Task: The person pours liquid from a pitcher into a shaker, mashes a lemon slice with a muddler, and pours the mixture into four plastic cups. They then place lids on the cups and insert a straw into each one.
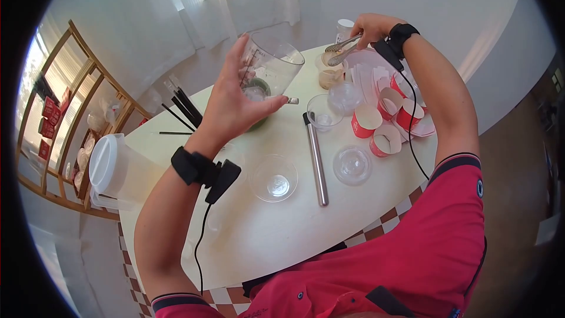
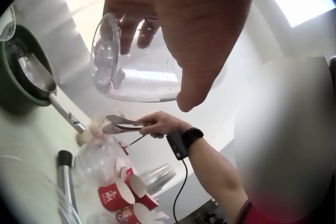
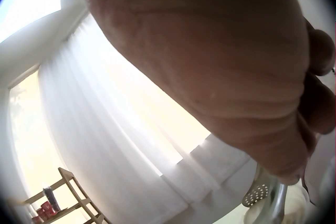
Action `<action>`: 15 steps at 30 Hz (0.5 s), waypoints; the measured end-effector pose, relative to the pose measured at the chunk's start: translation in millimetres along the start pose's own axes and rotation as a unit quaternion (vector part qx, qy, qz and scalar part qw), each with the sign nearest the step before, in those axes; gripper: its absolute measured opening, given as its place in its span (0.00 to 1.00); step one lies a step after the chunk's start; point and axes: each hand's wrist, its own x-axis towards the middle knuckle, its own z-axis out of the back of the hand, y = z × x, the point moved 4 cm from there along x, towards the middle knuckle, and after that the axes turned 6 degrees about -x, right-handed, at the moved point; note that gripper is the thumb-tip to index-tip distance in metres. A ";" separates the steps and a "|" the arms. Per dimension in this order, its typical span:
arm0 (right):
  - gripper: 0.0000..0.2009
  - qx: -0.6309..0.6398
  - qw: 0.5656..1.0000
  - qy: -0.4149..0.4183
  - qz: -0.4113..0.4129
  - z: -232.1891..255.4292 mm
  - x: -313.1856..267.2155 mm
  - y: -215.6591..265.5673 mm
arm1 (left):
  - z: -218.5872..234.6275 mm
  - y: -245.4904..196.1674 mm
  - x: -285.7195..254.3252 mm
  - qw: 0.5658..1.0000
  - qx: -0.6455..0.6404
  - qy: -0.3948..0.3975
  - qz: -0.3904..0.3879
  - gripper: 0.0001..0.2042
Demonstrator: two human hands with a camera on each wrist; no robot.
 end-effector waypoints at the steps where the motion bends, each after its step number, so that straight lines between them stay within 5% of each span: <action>1: 0.20 0.002 1.000 -0.005 0.003 2.8 -2.0 -0.5 | -6.7 14.8 13.9 1.000 0.007 -0.004 -0.017 0.55; 7: 0.20 0.018 1.000 -0.024 0.005 21.9 -10.5 -1.2 | -46.2 74.9 60.7 0.997 0.080 -0.014 -0.004 0.55; 15: 0.19 0.056 0.997 -0.049 0.021 64.1 -34.8 17.3 | -87.5 102.1 93.2 0.990 0.140 -0.015 0.012 0.55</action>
